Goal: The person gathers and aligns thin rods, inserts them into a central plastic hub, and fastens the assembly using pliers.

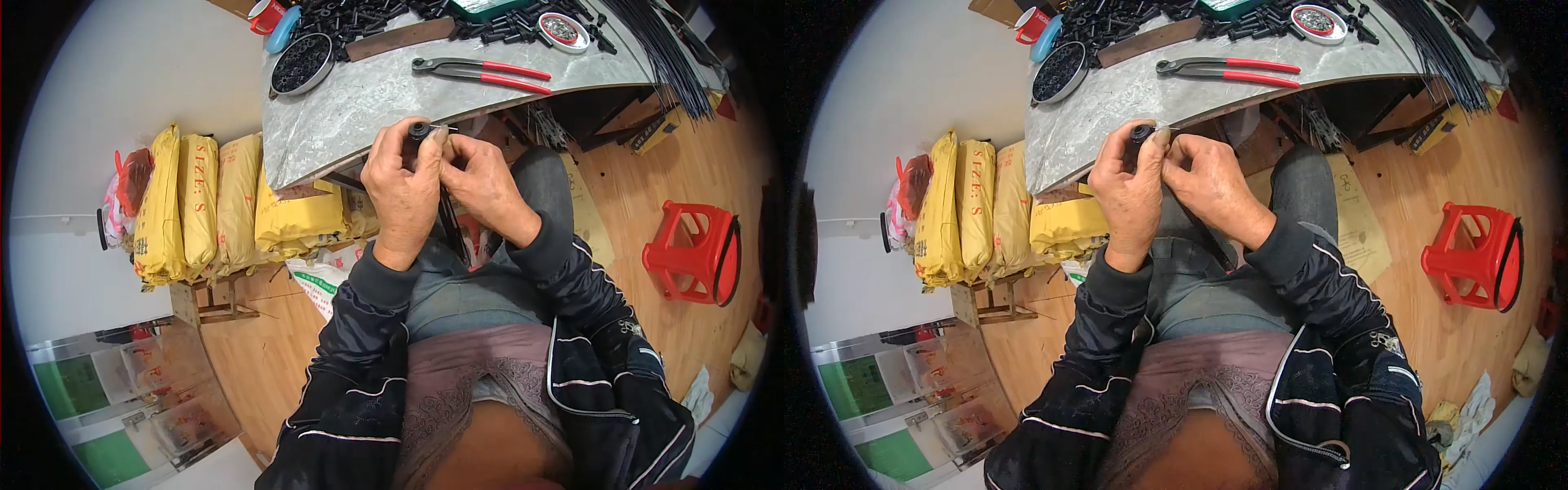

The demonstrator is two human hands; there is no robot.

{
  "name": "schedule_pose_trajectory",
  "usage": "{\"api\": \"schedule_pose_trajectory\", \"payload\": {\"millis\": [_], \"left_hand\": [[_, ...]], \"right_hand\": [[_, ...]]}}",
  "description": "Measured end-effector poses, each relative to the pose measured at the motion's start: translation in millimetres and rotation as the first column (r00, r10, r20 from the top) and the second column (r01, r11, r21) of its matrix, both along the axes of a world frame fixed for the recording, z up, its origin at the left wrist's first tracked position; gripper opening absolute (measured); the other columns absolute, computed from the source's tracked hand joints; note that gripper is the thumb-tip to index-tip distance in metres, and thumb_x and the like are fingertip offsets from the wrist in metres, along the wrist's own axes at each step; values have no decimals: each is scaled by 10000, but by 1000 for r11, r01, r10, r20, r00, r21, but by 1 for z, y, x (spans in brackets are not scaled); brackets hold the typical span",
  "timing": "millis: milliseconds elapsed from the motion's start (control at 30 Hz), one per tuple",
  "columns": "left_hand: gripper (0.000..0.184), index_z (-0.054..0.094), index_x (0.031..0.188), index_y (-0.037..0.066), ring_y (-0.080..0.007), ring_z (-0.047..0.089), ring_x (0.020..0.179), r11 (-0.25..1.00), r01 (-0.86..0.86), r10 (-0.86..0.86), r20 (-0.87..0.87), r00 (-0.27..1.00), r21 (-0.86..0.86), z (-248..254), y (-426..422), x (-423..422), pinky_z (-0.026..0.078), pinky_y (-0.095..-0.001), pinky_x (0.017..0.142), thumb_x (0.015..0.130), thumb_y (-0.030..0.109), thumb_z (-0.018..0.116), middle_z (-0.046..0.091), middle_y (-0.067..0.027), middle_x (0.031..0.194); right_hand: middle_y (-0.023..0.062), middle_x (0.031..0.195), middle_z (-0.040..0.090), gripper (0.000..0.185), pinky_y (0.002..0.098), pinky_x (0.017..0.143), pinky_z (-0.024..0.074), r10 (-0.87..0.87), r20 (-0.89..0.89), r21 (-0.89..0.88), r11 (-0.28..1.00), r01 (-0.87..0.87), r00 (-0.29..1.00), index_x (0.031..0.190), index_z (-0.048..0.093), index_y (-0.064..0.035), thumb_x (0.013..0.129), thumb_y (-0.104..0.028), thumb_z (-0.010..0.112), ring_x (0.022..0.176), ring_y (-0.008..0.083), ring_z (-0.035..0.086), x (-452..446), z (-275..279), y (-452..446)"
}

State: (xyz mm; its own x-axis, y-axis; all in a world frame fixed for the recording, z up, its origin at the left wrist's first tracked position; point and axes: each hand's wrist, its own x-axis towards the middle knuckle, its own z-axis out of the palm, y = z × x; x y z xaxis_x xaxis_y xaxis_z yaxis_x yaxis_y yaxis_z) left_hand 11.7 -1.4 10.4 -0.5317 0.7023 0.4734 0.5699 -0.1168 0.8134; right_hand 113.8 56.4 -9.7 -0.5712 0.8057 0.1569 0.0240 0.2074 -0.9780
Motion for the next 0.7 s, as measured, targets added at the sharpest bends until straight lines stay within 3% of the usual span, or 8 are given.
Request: {"api": "schedule_pose_trajectory", "payload": {"millis": [33, 100, 200, 233, 333, 467, 633, 700], "left_hand": [[171, 642, 982, -8, -76, 572, 763, 1000, -3, 3, 0, 1000, 0, 0, -1, -2, 473, -218, 692, 857, 97, 694, 628, -23, 858], [173, 639, 996, -12, -82, 583, 775, 999, 33, -33, 24, 999, -15, 1, -3, -7, 473, -215, 714, 874, 106, 675, 636, -30, 860], [193, 646, 957, -8, -133, 585, 732, 996, 74, -84, 211, 974, 54, 4, -5, -13, 463, -253, 666, 837, 133, 701, 623, -80, 836], [200, 644, 984, -9, -102, 574, 779, 995, 99, -96, 270, 958, 5, 8, -9, -17, 462, -238, 693, 855, 136, 692, 619, -57, 864], [212, 638, 1004, -8, -95, 564, 803, 965, 256, -256, 411, 875, 56, 18, -13, -15, 463, -233, 717, 866, 145, 687, 611, -39, 889], [229, 617, 1013, -6, -80, 544, 809, 959, 282, -277, 303, 912, 26, 23, -15, -14, 455, -213, 740, 878, 166, 683, 587, -9, 880], [233, 585, 1015, 16, -72, 542, 808, 877, 475, -414, 393, 821, -69, 37, -18, -32, 451, -206, 724, 885, 187, 676, 580, -2, 869], [236, 576, 1011, 22, -69, 541, 806, 846, 527, -454, 409, 792, -83, 40, -16, -36, 449, -202, 717, 890, 201, 669, 582, 0, 870]], "right_hand": [[137, 636, 560, 284, 342, 569, 441, 3, 0, 0, 1000, -3, 1000, 759, 558, 50, 844, -206, 646, 581, 148, 509, 1, 0, 0], [-15, 679, 521, 212, 237, 577, 417, 63, 15, 15, 998, -63, 998, 779, 552, 9, 891, -156, 622, 647, 50, 447, 3, 1, 1], [-10, 716, 573, 163, 219, 609, 450, 11, -130, -164, 986, -33, 991, 818, 588, 6, 890, -134, 629, 670, 49, 516, 7, 7, -3], [2, 770, 610, 145, 211, 641, 474, 7, -106, -210, 977, -29, 994, 874, 613, 6, 890, -135, 642, 705, 58, 563, 12, 8, 1], [-6, 793, 608, 158, 213, 647, 463, 122, -127, -45, 991, -129, 984, 921, 628, -2, 904, -158, 643, 708, 52, 544, 12, -4, 9], [-13, 790, 604, 153, 207, 642, 451, 151, -146, -57, 985, -161, 978, 891, 619, -8, 914, -159, 630, 705, 47, 532, 8, -6, 11], [-15, 701, 589, 188, 203, 580, 438, 293, -123, -211, 926, -313, 948, 806, 606, -22, 911, -174, 634, 640, 46, 525, 16, 3, 17], [-13, 678, 587, 190, 205, 569, 438, 305, -75, -177, 933, -314, 949, 793, 605, -24, 908, -172, 637, 626, 47, 526, 17, 9, 19]]}}
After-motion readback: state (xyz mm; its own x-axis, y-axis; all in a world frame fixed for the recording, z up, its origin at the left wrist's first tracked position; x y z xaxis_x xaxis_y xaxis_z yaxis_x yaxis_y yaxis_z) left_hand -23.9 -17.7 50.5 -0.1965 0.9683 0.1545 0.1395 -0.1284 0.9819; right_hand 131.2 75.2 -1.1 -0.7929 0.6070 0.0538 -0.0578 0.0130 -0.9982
